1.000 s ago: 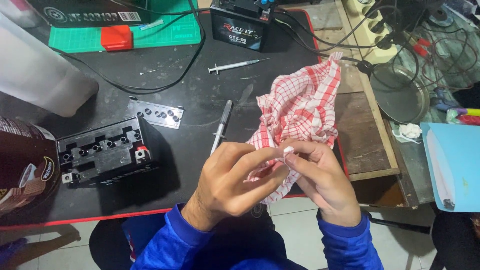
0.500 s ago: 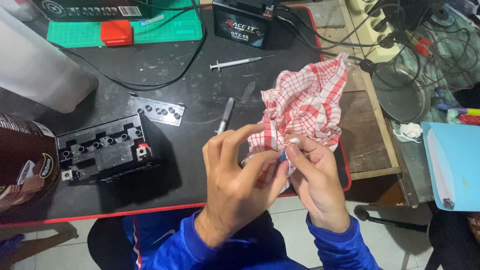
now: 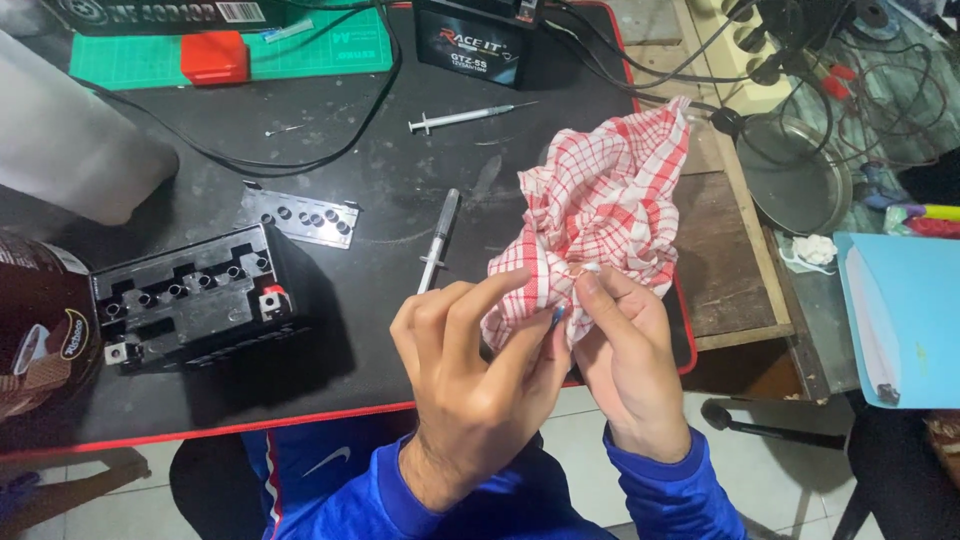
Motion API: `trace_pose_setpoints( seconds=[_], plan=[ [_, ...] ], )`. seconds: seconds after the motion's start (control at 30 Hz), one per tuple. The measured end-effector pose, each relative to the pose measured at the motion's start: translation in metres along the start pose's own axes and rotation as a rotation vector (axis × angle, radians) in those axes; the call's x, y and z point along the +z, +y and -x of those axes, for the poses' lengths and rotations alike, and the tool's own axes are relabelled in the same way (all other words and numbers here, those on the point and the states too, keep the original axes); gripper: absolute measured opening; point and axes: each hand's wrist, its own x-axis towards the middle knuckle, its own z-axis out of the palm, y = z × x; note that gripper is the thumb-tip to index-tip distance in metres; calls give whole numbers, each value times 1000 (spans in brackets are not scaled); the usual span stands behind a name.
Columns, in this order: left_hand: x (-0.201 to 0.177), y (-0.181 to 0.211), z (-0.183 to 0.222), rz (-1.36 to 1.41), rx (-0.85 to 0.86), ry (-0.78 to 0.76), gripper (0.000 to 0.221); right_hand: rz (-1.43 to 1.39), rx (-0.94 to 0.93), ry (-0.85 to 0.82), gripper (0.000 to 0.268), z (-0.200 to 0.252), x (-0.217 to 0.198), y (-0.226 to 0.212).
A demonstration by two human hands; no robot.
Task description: Using a syringe to fill the individual cells of a lead-acid battery with electrolyte liquid and cleaning the tool with a cloth.
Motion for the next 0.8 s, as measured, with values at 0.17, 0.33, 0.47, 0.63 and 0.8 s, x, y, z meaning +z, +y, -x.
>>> trace_pose_setpoints(
  seconds=[0.17,0.33,0.47,0.63,0.8],
  plan=[
    [-3,6,3,-43,-7,11,11,-26,2,14,12,2,7,-5],
    [-8,4,6,8,-71,-13,11,-107,2,171,22,1,10,-4],
    [-11,1,0,64,-90,27,13,-157,0,85,11,7,-5,-2],
    [-11,2,-5,17,-43,35,17,-283,7,-109,22,10,-27,11],
    [-12,11,-9,-92,10,-1,11,-47,-67,-114,47,11,-27,16]
  ],
)
